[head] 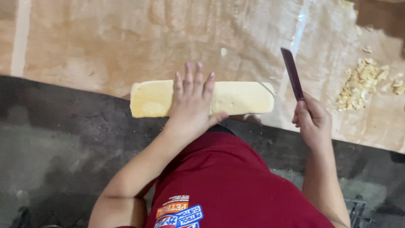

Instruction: The person uses a knife to scrape the dark or uneven crust off several loaves of bread on a wooden table.

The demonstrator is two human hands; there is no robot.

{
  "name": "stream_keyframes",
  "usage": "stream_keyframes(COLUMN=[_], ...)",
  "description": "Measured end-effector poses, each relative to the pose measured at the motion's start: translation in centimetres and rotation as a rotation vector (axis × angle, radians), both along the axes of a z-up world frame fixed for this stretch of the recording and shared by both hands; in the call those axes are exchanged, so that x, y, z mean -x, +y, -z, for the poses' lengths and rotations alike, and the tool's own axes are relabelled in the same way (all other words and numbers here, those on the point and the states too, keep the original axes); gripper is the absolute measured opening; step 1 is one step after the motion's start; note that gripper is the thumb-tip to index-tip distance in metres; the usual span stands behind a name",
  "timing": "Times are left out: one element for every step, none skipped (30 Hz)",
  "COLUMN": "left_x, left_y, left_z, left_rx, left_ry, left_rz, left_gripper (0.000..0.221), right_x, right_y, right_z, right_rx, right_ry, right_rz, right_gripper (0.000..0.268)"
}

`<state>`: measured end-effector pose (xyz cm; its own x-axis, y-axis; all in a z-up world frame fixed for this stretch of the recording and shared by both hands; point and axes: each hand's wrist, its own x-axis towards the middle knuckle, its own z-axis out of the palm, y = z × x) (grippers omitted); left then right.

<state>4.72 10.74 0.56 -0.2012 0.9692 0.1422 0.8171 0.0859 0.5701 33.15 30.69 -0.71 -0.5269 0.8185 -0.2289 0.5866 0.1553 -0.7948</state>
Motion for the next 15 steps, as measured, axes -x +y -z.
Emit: stream_keyframes(left_x=[-0.7, -2.2, -4.1, -5.1, -5.3, -5.3, -4.9, -4.5, -4.4, -4.4, -4.0, -3.8, -3.5, -2.8, -1.7], left_y=[0.9, 2.2, 3.5, 4.3, 4.4, 4.4, 4.3, 4.3, 3.9, 3.3, 2.6, 1.7, 0.7, 0.1, -0.1], left_z=[0.5, 1.0, 1.1, 1.1, 1.0, 0.8, 0.6, 0.4, 0.3, 0.1, -0.2, -0.6, -0.9, -0.9, -0.9], left_rx=[0.1, 0.092, -0.08, -0.252, -0.257, -0.146, -0.032, -0.035, -0.059, -0.082, -0.085, -0.106, -0.117, -0.108, -0.056], left_ry=[0.121, 0.121, -0.08, -0.285, -0.283, -0.19, -0.095, -0.091, -0.114, -0.137, -0.128, -0.281, -0.446, -0.447, -0.249], left_rz=[-0.009, 0.003, 0.38, 0.755, 0.76, 0.551, 0.345, 0.353, 0.403, 0.453, 0.451, 0.571, 0.69, 0.689, 0.346], left_gripper=[0.1, 0.1, 0.076, 0.053, 0.053, 0.057, 0.061, 0.061, 0.062, 0.062, 0.062, 0.049, 0.037, 0.037, 0.046], right_x=[0.2, 0.4, 0.3, 0.3, 0.4, 0.1, -0.1, -0.3, -0.7, -0.9, -0.5, 0.0, 0.1, 0.4, 1.0], right_y=[0.1, 0.3, 0.2, 0.1, 0.3, 0.3, 0.0, -0.3, -0.9, -1.5, -1.7, -2.0, -2.9, -3.6, -4.2], right_z=[0.4, 0.7, 1.0, 1.2, 1.2, 0.9, 0.4, -0.1, -0.8, -1.6, -2.2, -3.0, -3.8, -4.6, -5.3], right_rx=[0.041, 0.082, 0.077, 0.101, 0.123, 0.116, 0.084, 0.053, 0.055, 0.013, -0.035, -0.038, -0.143, -0.247, -0.244], right_ry=[0.054, 0.109, 0.105, 0.137, 0.174, 0.175, 0.13, 0.085, 0.08, -0.017, -0.1, -0.091, -0.072, -0.052, -0.046], right_rz=[0.032, 0.064, 0.079, 0.118, 0.144, 0.148, 0.157, 0.165, 0.167, 0.123, 0.074, 0.071, -0.041, -0.154, -0.151], right_gripper=[0.035, 0.034, 0.034, 0.034, 0.034, 0.034, 0.034, 0.034, 0.034, 0.038, 0.043, 0.043, 0.042, 0.042, 0.042])
